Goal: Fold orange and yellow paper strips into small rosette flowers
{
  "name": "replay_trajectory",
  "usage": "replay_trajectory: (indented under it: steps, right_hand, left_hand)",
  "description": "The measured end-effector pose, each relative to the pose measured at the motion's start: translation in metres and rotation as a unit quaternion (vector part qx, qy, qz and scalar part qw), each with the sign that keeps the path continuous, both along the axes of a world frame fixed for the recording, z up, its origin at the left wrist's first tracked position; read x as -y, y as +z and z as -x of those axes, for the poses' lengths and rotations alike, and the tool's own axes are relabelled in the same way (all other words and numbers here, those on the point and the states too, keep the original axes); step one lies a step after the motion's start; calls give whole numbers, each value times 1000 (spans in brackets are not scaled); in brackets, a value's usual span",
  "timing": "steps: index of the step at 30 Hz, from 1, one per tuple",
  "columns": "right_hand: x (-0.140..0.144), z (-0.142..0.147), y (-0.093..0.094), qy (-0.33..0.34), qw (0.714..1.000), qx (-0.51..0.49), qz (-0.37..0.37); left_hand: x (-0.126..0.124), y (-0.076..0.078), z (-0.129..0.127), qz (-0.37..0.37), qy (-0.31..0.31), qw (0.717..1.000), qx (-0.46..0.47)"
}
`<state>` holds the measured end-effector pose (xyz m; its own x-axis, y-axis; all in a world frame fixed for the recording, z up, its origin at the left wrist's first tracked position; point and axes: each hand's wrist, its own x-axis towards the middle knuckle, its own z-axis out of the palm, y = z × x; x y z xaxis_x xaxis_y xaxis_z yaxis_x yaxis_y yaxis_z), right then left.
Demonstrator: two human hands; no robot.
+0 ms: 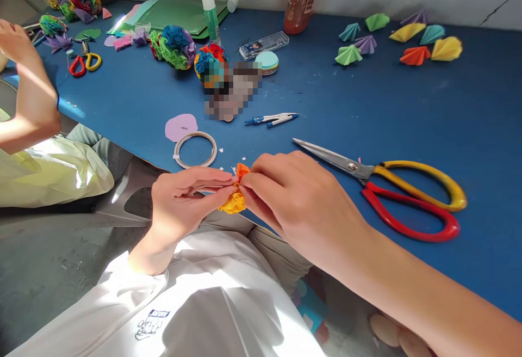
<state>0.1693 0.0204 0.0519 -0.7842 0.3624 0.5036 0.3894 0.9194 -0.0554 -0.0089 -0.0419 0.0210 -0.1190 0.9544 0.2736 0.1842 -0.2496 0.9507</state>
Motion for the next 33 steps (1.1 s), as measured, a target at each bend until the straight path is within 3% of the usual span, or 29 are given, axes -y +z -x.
replay_trajectory:
  steps: [4,8,13,18,22,29,33]
  right_hand:
    - [-1,-1,0,15,999,4,31]
    - [-4,-3,4,36,993,6,115]
    - [-5,-1,9,34,968,0,248]
    - [-2,2,-1,13,943,-40,331]
    - [2,1,-9,4,951,-64,303]
    - [-1,2,-5,-7,991,-5,133]
    - [-3,2,-4,8,996,-3,92]
  left_hand:
    - [-1,5,1,31,-6,999,11]
    - [-2,4,4,52,-25,998,16]
    - [-1,4,7,66,-38,997,13]
    - [-1,8,9,64,-47,997,13]
    - [-2,5,9,50,-46,998,12]
    - [-10,-1,11,81,-55,994,41]
    - [-12,-6,11,72,-54,995,48]
